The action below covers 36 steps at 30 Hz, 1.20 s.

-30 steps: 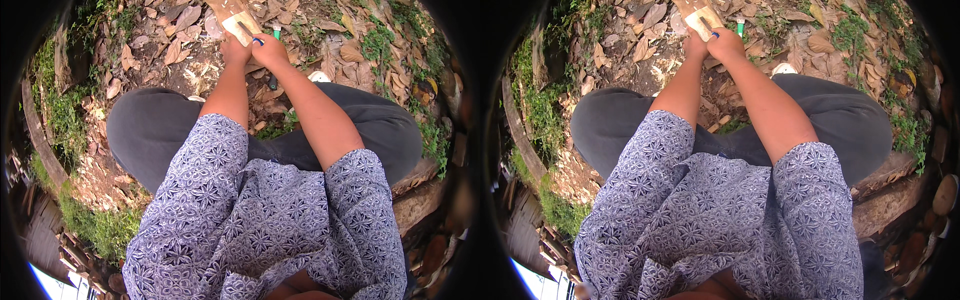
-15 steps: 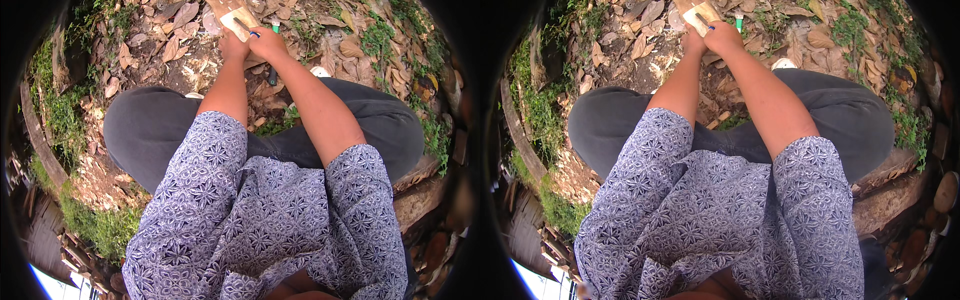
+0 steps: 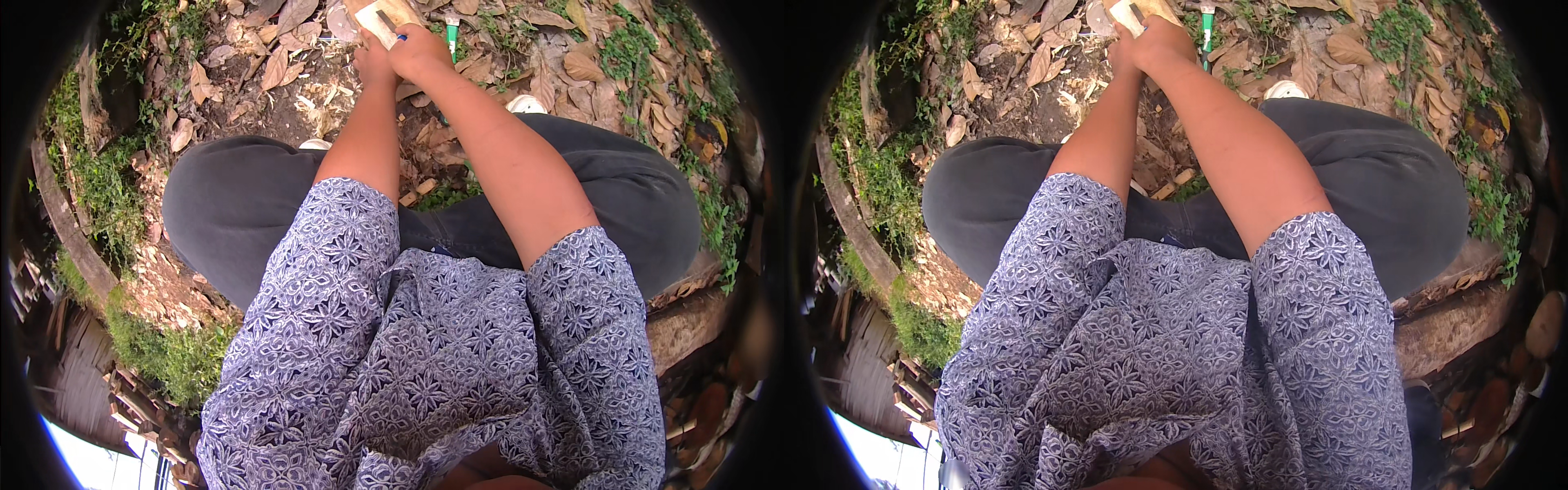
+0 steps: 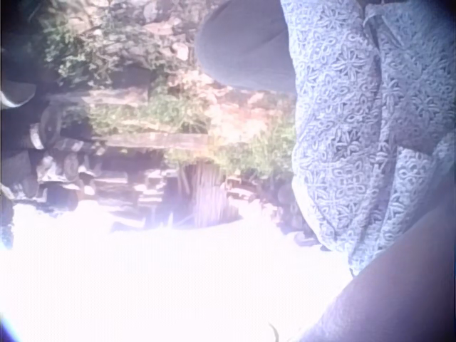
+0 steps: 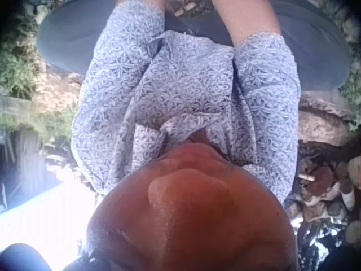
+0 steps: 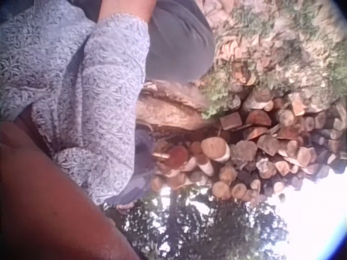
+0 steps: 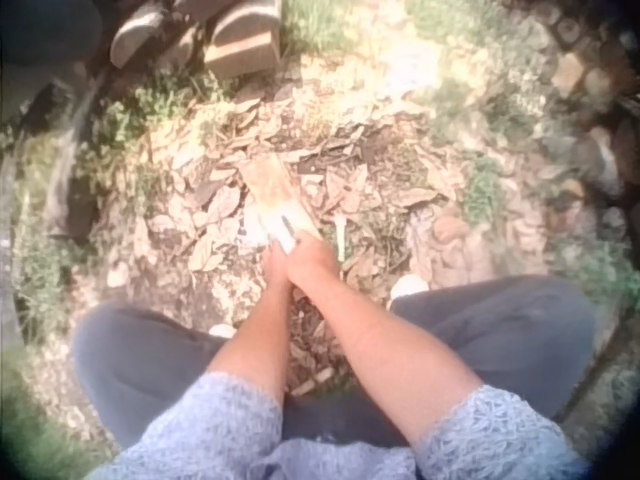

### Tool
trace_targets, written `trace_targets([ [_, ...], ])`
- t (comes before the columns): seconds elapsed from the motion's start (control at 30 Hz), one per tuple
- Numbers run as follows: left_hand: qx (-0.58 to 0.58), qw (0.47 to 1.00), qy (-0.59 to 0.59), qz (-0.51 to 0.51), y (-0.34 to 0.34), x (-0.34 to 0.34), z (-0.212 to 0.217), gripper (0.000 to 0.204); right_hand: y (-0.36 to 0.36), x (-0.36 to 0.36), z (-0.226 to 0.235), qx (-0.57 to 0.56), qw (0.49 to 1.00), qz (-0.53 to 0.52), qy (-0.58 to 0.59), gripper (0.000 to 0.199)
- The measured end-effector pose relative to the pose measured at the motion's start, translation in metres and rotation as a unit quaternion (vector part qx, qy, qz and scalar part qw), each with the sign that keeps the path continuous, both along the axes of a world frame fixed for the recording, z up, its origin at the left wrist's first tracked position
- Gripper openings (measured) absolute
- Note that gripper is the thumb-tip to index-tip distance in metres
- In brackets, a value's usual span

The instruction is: The person sits on the ground and uses a knife to carve a small rectangular piece of wood. They repeatedly scrape and shape the wood surface, occasionally pausing to inspect the carved area.

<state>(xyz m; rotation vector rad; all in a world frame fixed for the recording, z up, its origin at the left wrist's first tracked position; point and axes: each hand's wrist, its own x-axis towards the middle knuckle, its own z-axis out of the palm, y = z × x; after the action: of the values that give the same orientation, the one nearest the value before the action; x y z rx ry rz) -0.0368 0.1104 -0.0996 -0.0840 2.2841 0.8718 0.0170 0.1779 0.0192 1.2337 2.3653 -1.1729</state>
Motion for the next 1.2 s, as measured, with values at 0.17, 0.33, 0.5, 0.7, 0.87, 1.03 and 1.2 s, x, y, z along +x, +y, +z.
trace_targets([
  [0.17,-0.026,0.998,0.051,-0.017,0.0,-0.002,-0.005,0.1,-0.003,-0.005,0.003,-0.027,0.999,-0.024,0.007,0.039],
  [0.33,-0.042,0.998,0.035,-0.037,0.004,-0.012,0.011,0.101,-0.001,0.01,-0.029,-0.001,0.997,-0.021,0.079,0.037],
  [0.5,-0.063,0.995,0.061,-0.053,0.011,-0.001,0.026,0.106,0.019,0.007,-0.016,0.005,0.999,0.014,0.028,0.037],
  [0.7,-0.049,0.993,0.097,-0.054,0.003,0.001,0.013,0.113,0.005,0.008,-0.01,0.039,0.999,-0.008,0.024,0.038],
  [0.87,-0.046,0.993,0.085,-0.061,0.005,0.004,0.023,0.118,0.009,0.018,-0.006,0.026,0.999,-0.018,0.03,0.038],
  [1.03,-0.054,0.993,0.085,-0.061,0.004,0.004,0.024,0.119,0.013,0.02,-0.01,0.069,0.996,0.021,0.047,0.039],
  [1.2,-0.052,0.994,0.076,-0.057,0.007,0.002,0.027,0.121,0.022,0.015,-0.014,0.071,0.996,0.033,0.052,0.039],
])
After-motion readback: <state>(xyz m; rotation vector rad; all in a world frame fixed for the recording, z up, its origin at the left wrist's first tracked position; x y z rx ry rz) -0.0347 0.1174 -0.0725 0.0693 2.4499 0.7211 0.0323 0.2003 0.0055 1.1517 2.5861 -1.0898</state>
